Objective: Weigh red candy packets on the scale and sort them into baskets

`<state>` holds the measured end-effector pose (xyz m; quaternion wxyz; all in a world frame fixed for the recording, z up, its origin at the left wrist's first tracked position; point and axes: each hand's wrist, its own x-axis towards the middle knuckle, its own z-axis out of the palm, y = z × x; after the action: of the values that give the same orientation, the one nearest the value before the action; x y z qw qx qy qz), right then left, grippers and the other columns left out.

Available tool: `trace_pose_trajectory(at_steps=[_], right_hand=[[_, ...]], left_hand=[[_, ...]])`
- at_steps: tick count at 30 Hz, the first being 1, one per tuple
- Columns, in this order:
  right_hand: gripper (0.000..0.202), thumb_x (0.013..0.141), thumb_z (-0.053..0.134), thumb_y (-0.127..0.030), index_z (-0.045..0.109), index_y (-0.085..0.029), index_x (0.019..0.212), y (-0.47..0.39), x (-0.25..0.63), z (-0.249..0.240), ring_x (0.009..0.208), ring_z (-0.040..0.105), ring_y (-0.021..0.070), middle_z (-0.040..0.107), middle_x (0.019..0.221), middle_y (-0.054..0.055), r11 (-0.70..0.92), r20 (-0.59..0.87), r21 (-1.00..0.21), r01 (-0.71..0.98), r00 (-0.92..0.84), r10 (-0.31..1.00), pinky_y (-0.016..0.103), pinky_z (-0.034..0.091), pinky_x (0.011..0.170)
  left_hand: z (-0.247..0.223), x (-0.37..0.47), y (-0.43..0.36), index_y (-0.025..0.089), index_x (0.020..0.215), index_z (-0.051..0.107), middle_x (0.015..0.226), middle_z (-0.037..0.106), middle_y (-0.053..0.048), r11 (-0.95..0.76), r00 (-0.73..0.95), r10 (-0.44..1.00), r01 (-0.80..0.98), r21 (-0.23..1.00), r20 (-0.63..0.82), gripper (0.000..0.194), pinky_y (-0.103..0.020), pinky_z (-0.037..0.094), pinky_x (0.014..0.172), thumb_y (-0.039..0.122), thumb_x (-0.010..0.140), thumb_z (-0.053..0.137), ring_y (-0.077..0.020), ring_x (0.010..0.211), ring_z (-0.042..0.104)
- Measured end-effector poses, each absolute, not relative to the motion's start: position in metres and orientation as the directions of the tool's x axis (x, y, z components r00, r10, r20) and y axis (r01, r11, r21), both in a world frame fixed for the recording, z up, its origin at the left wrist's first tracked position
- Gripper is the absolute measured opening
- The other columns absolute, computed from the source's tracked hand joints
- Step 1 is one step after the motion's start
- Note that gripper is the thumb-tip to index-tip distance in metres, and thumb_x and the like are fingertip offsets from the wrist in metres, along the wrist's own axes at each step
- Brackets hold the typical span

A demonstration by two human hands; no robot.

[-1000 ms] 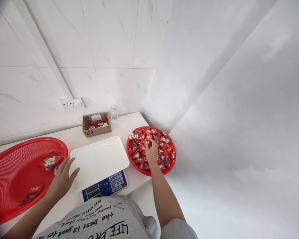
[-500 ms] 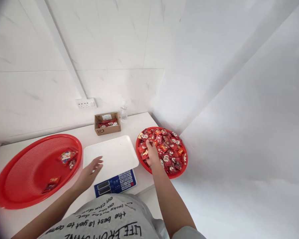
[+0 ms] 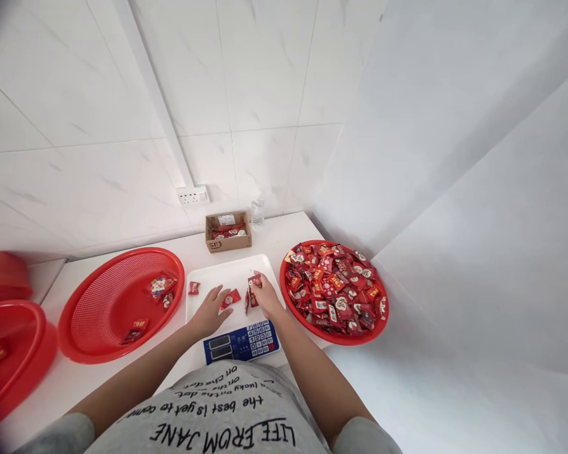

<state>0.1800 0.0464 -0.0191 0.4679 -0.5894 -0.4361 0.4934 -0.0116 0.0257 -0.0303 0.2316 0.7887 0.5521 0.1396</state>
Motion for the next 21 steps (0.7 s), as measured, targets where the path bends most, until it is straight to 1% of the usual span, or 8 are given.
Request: trace_pose_trajectory(at_steps=[3,6,9,12,15,18,21], right_hand=[[0.051,0.077,0.046,-0.022,0.043,-0.022,0.127,0.046,0.181,-0.024,0.106,0.056,0.0157,0.059,0.117,0.005,-0.164,-0.153,-0.979,0.123,0.091,0.984,0.033,0.045,0.091],[0.054,0.078,0.040,-0.016,0.038,-0.020,0.132,0.043,0.182,-0.028,0.113,0.052,0.0138,0.054,0.125,0.007,-0.157,-0.149,-0.945,0.288,0.050,0.988,0.031,0.041,0.097],[0.052,0.077,0.042,-0.016,0.042,-0.018,0.130,0.038,0.187,-0.033,0.115,0.050,0.0151,0.052,0.128,0.008,-0.133,-0.120,-0.900,0.416,0.056,0.991,0.032,0.039,0.099],[0.050,0.076,0.044,-0.016,0.047,-0.017,0.125,0.032,0.189,-0.035,0.116,0.049,0.0174,0.053,0.125,0.009,-0.083,-0.064,-0.870,0.487,0.056,0.996,0.035,0.038,0.100],[0.049,0.074,0.048,-0.018,0.049,-0.020,0.124,0.025,0.186,-0.034,0.120,0.044,0.0184,0.050,0.127,0.008,-0.006,-0.009,-0.818,0.575,-0.003,1.000,0.037,0.033,0.103],[0.053,0.072,0.053,-0.018,0.049,-0.022,0.125,0.018,0.181,-0.033,0.126,0.037,0.0198,0.042,0.135,0.008,0.038,-0.015,-0.757,0.652,-0.075,0.997,0.037,0.029,0.106],[0.054,0.071,0.054,-0.015,0.051,-0.023,0.124,0.015,0.178,-0.035,0.128,0.033,0.0219,0.037,0.139,0.008,0.088,-0.005,-0.695,0.714,-0.127,0.992,0.038,0.028,0.106]], left_hand=[[-0.035,-0.011,0.023,0.019,0.130,0.041,0.143,0.032,-0.015,-0.305,0.374,0.925,0.838,0.453,-0.068,0.053,-0.051,0.026,0.104,0.034,0.080,0.054,-0.0323,0.134,0.023],[-0.034,-0.012,0.024,0.019,0.130,0.042,0.144,0.032,-0.015,-0.305,0.346,0.937,0.871,0.385,-0.040,0.052,-0.052,0.023,0.105,0.035,0.081,0.052,-0.0332,0.135,0.019],[-0.033,-0.021,0.031,0.018,0.130,0.043,0.144,0.030,-0.016,-0.220,0.222,0.975,0.919,0.326,0.032,0.053,-0.056,0.019,0.105,0.042,0.083,0.049,-0.0357,0.136,0.014],[-0.036,-0.031,0.038,0.014,0.130,0.043,0.144,0.030,-0.020,-0.130,0.125,0.992,0.941,0.313,0.034,0.059,-0.057,0.020,0.104,0.047,0.082,0.048,-0.0384,0.135,0.014],[-0.041,-0.034,0.041,0.014,0.129,0.043,0.143,0.031,-0.019,-0.165,0.163,0.986,0.925,0.342,0.036,0.057,-0.055,0.023,0.104,0.047,0.083,0.046,-0.0369,0.135,0.016],[-0.042,-0.029,0.039,0.017,0.129,0.044,0.142,0.033,-0.016,-0.236,0.233,0.971,0.893,0.384,0.055,0.053,-0.052,0.026,0.104,0.045,0.084,0.044,-0.0340,0.135,0.017],[-0.040,-0.023,0.034,0.021,0.128,0.046,0.141,0.036,-0.012,-0.318,0.330,0.943,0.858,0.403,0.041,0.049,-0.051,0.025,0.105,0.044,0.085,0.045,-0.0320,0.135,0.018]])
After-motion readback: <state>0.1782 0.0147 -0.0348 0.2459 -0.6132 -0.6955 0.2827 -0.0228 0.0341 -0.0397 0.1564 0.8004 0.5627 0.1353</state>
